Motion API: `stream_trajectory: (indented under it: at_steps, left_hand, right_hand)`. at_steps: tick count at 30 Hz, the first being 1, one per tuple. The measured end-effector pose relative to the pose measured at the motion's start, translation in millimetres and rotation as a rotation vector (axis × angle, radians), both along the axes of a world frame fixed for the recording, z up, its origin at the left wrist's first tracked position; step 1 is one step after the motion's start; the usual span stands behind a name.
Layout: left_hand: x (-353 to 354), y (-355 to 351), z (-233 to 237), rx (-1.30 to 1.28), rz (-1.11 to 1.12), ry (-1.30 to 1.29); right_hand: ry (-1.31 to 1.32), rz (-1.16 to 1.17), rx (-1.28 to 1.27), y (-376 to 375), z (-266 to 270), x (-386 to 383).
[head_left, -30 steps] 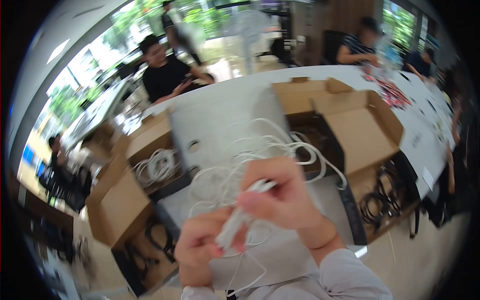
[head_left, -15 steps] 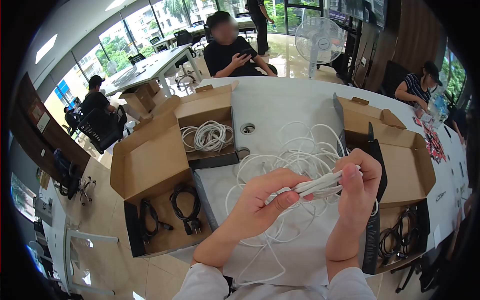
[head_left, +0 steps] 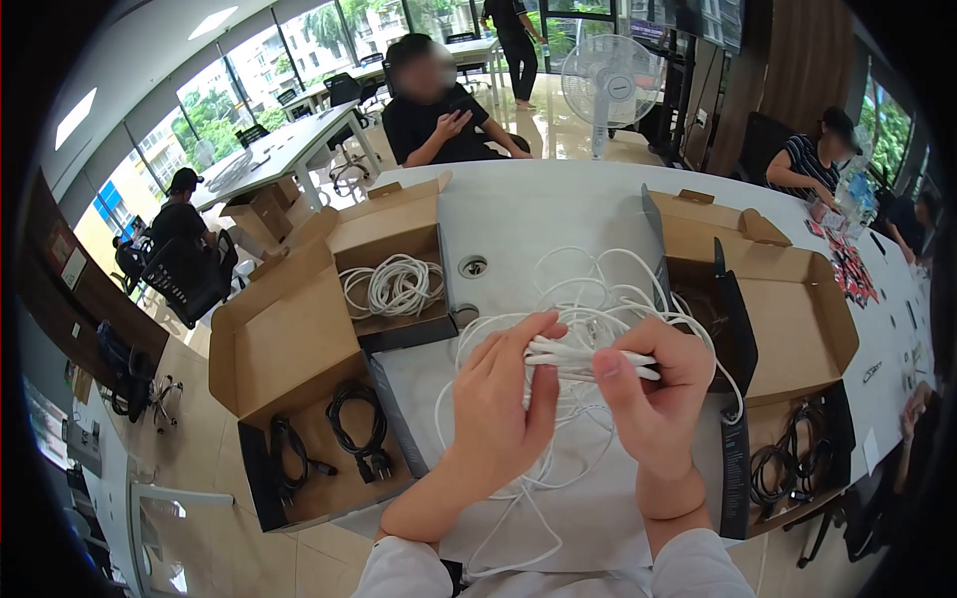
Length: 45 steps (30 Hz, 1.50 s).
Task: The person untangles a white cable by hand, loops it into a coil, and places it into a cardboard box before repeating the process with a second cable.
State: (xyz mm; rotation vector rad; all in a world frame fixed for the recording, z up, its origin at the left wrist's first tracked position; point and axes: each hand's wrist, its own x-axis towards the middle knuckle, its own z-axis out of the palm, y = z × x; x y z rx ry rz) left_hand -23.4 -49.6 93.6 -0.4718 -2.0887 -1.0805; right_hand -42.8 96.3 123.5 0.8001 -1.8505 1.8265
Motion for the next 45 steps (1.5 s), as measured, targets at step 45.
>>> stream_trajectory:
  at_steps: [45]
  left_hand:
    - [-51, -5, -33, -0.279, -0.468, -0.490]
  right_hand:
    - [-0.292, 0.293, -1.105, 79, 4, -61]
